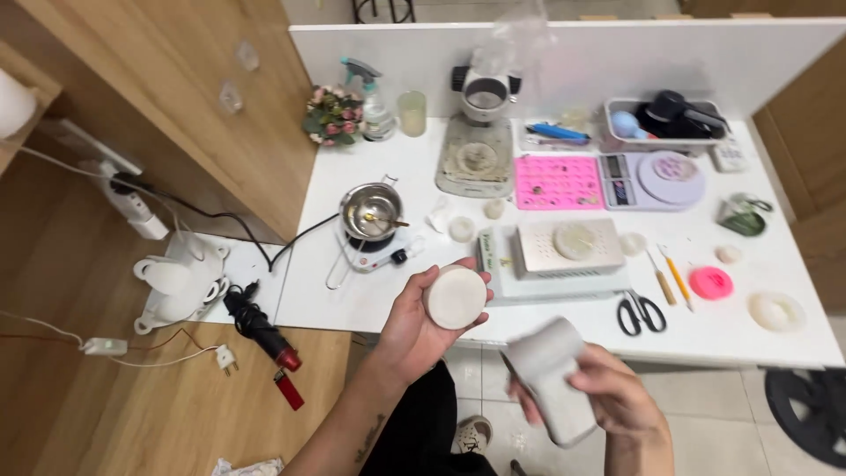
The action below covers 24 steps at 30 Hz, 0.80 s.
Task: Refining wax candle components by trimming excess material with a utility knife and smoothing surfaces with a heat gun.
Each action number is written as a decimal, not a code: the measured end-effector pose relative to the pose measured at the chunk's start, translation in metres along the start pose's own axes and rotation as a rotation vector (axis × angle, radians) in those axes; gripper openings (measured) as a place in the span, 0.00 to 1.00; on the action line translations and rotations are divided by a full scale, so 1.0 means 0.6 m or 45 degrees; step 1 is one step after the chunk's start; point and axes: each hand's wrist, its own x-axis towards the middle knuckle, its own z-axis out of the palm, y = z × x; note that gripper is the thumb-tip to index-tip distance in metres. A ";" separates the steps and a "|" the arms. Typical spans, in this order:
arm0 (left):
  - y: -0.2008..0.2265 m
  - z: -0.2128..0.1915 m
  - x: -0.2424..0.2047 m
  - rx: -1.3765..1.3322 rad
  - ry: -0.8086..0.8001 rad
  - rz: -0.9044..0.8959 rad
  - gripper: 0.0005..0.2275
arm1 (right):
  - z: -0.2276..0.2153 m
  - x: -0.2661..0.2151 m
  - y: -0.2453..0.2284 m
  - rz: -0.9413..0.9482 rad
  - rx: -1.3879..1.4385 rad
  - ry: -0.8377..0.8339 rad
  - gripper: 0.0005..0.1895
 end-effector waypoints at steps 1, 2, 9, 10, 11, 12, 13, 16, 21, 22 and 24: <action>0.011 -0.003 -0.002 -0.008 0.006 0.017 0.24 | -0.025 0.005 0.001 0.014 -0.004 -0.013 0.32; 0.022 -0.006 -0.003 -0.028 0.001 0.044 0.24 | -0.051 0.011 0.002 -0.023 0.107 -0.188 0.31; 0.122 -0.047 -0.002 -0.015 0.157 0.167 0.24 | -0.025 0.180 -0.058 -0.097 0.628 -1.050 0.22; 0.138 -0.056 0.000 -0.022 0.155 0.159 0.24 | 0.007 0.208 -0.070 -0.097 0.626 -1.040 0.22; 0.154 -0.064 0.004 -0.029 0.135 0.164 0.23 | 0.037 0.236 -0.082 -0.073 0.713 -1.165 0.22; 0.170 -0.072 0.007 -0.037 0.115 0.169 0.23 | 0.067 0.263 -0.093 -0.048 0.800 -1.291 0.22; 0.184 -0.078 0.012 -0.035 0.112 0.168 0.23 | 0.066 0.276 -0.089 -0.051 0.797 -1.293 0.22; 0.218 -0.098 0.011 -0.074 0.129 0.184 0.23 | 0.067 0.304 -0.060 -0.079 0.857 -1.280 0.20; 0.260 -0.126 -0.007 -0.133 0.186 0.319 0.23 | 0.088 0.353 -0.075 -0.359 0.609 -0.873 0.19; 0.264 -0.133 -0.016 -0.136 0.191 0.334 0.23 | 0.063 0.364 -0.093 -0.347 0.612 -0.884 0.19; 0.268 -0.144 -0.033 -0.111 0.283 0.453 0.24 | 0.012 0.387 -0.132 -0.296 0.013 -0.604 0.22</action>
